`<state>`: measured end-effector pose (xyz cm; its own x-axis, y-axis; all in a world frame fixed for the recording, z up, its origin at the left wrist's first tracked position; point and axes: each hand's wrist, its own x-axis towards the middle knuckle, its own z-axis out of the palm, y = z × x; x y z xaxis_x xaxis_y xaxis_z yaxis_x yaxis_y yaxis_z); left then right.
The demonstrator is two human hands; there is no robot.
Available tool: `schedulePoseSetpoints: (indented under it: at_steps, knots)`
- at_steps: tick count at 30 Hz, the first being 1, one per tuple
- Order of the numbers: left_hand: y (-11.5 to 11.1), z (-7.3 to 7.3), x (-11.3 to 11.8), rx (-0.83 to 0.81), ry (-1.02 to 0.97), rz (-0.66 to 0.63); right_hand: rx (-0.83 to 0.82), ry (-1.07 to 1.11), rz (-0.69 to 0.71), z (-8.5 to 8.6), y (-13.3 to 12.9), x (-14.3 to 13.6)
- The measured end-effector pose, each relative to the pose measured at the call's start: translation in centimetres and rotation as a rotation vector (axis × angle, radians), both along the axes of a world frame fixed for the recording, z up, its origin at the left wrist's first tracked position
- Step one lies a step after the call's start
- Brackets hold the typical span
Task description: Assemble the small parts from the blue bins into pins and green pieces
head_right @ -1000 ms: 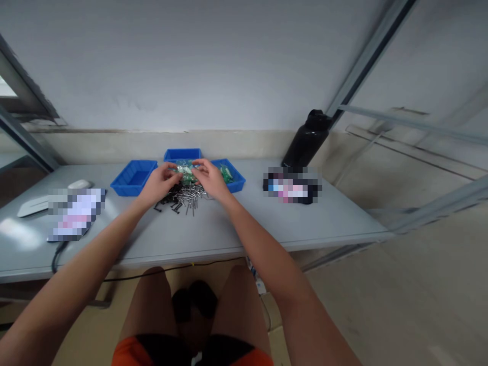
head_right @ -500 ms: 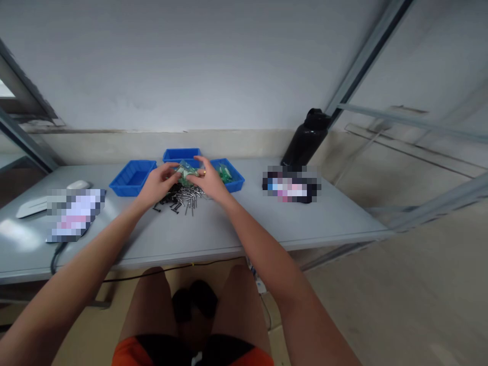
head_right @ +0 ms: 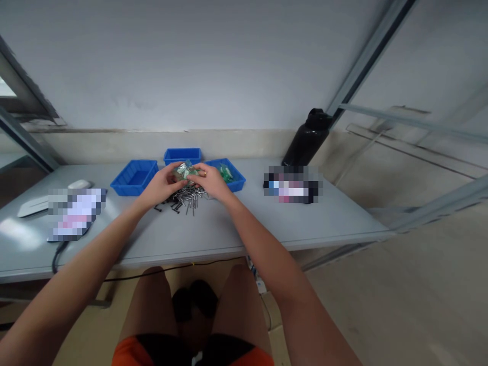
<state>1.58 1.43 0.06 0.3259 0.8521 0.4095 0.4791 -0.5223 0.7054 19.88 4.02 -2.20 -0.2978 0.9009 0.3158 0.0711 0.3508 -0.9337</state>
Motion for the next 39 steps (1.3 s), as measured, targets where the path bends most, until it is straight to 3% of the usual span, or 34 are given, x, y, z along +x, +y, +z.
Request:
schedulePoseSetpoints:
  at_steps: [20,30,39]
  knots:
    - [-0.6,0.5,0.1,-0.031,0.021,0.081,-0.127,-0.016,0.156,1.0,-1.0,0.8]
    - [-0.4,0.2,0.0,0.022,-0.008,0.032,-0.085,-0.027,0.112,0.8,-0.9,1.0]
    - [-0.1,0.1,0.1,0.032,-0.167,0.093,-0.089,-0.005,0.082,0.9,-0.6,0.8]
